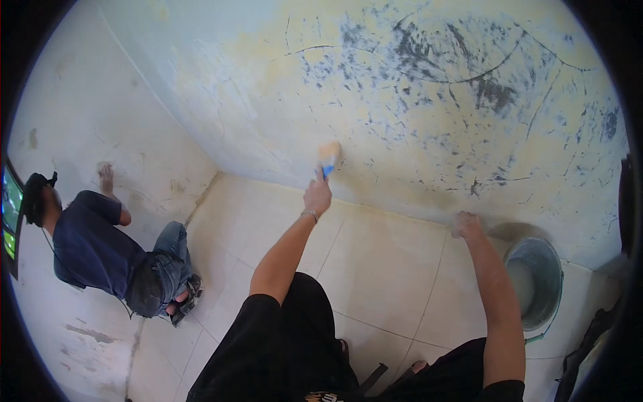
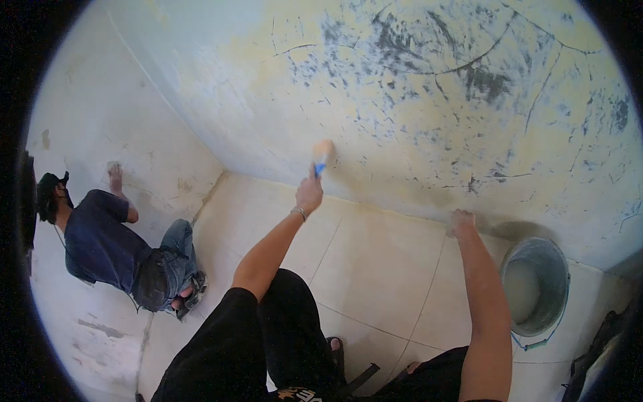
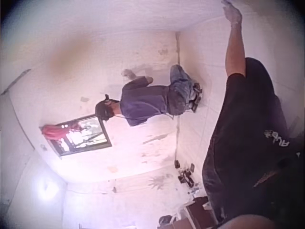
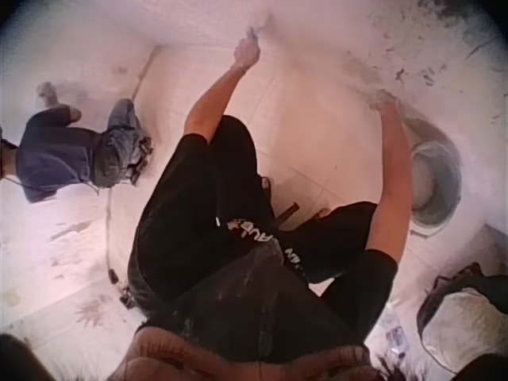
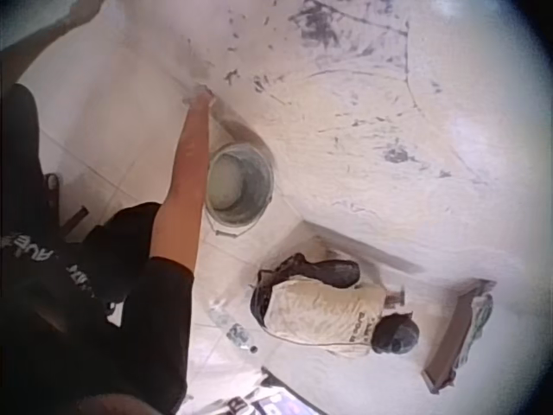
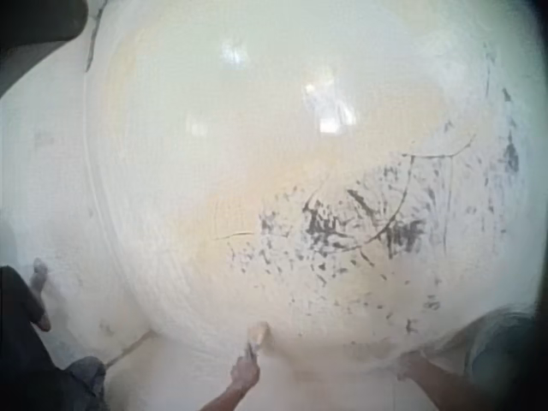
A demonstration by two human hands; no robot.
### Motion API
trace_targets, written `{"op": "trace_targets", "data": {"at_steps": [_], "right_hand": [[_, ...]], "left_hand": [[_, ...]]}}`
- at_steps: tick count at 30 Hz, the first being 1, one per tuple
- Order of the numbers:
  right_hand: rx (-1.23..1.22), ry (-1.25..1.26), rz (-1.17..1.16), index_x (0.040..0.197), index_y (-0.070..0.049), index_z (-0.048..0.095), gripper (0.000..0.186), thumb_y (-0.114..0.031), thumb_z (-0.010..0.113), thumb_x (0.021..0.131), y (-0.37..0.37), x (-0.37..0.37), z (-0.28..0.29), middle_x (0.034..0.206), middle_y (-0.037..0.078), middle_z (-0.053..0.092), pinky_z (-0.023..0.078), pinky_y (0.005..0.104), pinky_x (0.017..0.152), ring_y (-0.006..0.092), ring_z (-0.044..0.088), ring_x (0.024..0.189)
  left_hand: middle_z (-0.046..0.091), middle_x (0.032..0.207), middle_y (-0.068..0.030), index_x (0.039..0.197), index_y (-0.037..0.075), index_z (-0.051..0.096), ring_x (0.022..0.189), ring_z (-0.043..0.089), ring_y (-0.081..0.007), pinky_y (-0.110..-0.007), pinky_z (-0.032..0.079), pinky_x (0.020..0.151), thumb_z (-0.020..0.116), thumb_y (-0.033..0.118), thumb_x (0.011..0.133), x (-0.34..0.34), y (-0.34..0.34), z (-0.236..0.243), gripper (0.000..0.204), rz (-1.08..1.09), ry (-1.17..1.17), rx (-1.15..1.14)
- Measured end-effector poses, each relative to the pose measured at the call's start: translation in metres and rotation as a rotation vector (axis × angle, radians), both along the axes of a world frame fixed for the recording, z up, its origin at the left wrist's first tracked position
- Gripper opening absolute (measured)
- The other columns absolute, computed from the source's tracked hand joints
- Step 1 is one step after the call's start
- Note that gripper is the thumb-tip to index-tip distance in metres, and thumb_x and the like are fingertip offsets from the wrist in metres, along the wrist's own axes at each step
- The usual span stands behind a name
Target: The person uses a brush to apply a liquid to a wall, dipping the brush into a bucket intermittently.
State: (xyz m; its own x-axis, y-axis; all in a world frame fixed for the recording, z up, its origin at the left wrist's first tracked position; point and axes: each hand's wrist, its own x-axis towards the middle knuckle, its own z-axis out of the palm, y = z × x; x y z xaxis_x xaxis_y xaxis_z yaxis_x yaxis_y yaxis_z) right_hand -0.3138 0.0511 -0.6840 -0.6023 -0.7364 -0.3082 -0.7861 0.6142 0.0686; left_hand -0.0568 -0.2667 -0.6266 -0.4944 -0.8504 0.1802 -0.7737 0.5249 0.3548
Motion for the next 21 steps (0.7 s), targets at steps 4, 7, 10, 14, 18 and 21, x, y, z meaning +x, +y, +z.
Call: {"op": "trace_targets", "data": {"at_steps": [4, 7, 10, 14, 18, 21], "right_hand": [[-0.004, 0.034, 0.031, 0.097, -0.008, 0.063, 0.035, -0.015, 0.06, 0.063, -0.008, 0.02, 0.01, 0.097, 0.013, 0.063, 0.05, 0.0343, 0.079, 0.0261, 0.061, 0.092], [-0.004, 0.008, 0.029, 0.097, -0.01, 0.063, 0.035, -0.016, 0.061, 0.063, -0.006, 0.017, 0.016, 0.095, 0.012, 0.063, 0.05, 0.0346, 0.078, 0.0257, 0.062, 0.091], [-0.065, -0.007, 0.005, 0.097, -0.01, 0.063, 0.038, -0.018, 0.064, 0.059, -0.002, -0.001, -0.005, 0.094, 0.011, 0.063, 0.05, 0.0353, 0.078, 0.025, 0.062, 0.09], [-0.008, -0.003, -0.053, 0.094, -0.011, 0.063, 0.041, -0.019, 0.067, 0.054, 0.006, -0.021, -0.015, 0.095, 0.011, 0.063, 0.05, 0.0364, 0.077, 0.0245, 0.062, 0.089], [0.014, 0.013, -0.051, 0.091, -0.011, 0.064, 0.038, -0.02, 0.067, 0.054, 0.007, -0.021, -0.025, 0.095, 0.01, 0.063, 0.051, 0.036, 0.076, 0.0236, 0.062, 0.089], [-0.11, 0.091, -0.004, 0.09, -0.013, 0.065, 0.037, -0.02, 0.068, 0.053, 0.004, -0.018, -0.032, 0.094, 0.01, 0.063, 0.051, 0.0349, 0.075, 0.023, 0.062, 0.089]], "left_hand": [[0.059, 0.097, -0.0221, 0.127, 0.016, 0.038, 0.092, 0.057, -0.0406, -0.051, 0.045, 0.076, 0.041, 0.026, 0.089, 0.011, -0.001, -0.037, 0.04, -0.15, -0.199, 0.092], [0.06, 0.095, -0.0214, 0.12, 0.016, 0.047, 0.09, 0.058, -0.0395, -0.05, 0.045, 0.077, 0.045, 0.026, 0.087, 0.002, 0.015, -0.01, 0.034, -0.294, -0.327, 0.093], [0.06, 0.089, -0.0225, 0.117, 0.016, 0.05, 0.089, 0.058, -0.0382, -0.048, 0.047, 0.076, 0.046, 0.026, 0.086, 0.007, 0.012, 0.026, 0.033, -0.231, -0.137, 0.024], [0.059, 0.079, -0.0226, 0.121, 0.017, 0.049, 0.08, 0.058, -0.0376, -0.046, 0.047, 0.067, 0.047, 0.026, 0.087, 0.018, 0.004, 0.078, 0.036, -0.104, 0.046, -0.234], [0.056, 0.073, -0.0206, 0.128, 0.017, 0.043, 0.068, 0.056, -0.036, -0.046, 0.043, 0.06, 0.045, 0.027, 0.089, 0.006, -0.005, 0.135, 0.041, -0.012, 0.464, -0.477], [0.055, 0.073, -0.0192, 0.132, 0.015, 0.038, 0.068, 0.055, -0.0345, -0.045, 0.043, 0.059, 0.045, 0.026, 0.089, -0.017, -0.008, 0.148, 0.044, -0.075, 0.361, -0.533]]}}
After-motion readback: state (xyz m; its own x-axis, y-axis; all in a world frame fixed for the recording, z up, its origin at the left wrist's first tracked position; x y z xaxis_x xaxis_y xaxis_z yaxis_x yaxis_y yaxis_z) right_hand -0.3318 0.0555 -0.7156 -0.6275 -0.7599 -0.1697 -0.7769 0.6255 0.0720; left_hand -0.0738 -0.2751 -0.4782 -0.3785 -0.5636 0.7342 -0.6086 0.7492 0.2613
